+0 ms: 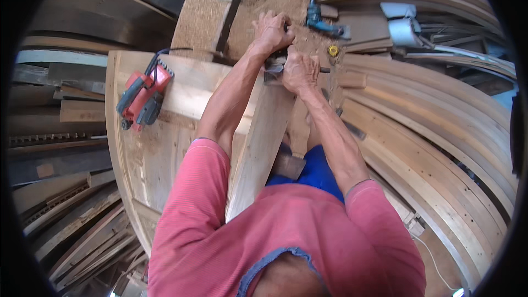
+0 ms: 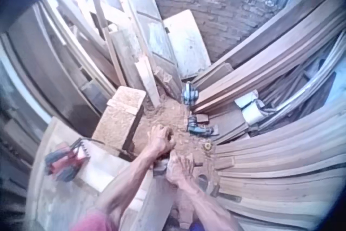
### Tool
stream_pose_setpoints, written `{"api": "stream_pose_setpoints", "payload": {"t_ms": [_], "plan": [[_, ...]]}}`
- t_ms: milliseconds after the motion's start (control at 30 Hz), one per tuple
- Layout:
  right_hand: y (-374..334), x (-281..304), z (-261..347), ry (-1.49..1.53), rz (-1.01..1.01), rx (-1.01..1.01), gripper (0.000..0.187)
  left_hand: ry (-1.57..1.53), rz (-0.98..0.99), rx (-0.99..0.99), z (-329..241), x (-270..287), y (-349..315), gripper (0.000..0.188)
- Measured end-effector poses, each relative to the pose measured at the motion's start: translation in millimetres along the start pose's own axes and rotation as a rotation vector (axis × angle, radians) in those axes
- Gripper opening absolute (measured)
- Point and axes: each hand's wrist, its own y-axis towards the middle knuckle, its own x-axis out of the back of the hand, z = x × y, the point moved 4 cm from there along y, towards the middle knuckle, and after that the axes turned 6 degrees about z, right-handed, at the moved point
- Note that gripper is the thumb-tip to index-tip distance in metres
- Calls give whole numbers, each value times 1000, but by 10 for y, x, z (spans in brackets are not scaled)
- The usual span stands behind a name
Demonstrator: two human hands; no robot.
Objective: The person sands the surface of a wooden door using a hand plane and then switches to an electric sander, moving both tools across the wood to smooth it.
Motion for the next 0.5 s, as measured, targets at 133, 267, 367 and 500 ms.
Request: {"api": "stream_pose_setpoints", "payload": {"t_ms": [133, 267, 367, 500], "plan": [[-642, 7, 17, 49, 33, 103, 38, -86, 54, 67, -105, 68, -416, 31], [-1705, -592, -60, 190, 84, 69, 73, -92, 147, 62, -507, -50, -1474, 32], [-1253, -477, -135, 12, 253, -90, 65, -46, 132, 76, -324, -215, -1053, 33], [-214, 66, -255, 78, 34, 44, 50, -101, 130, 75, 87, -250, 151, 33]]}}
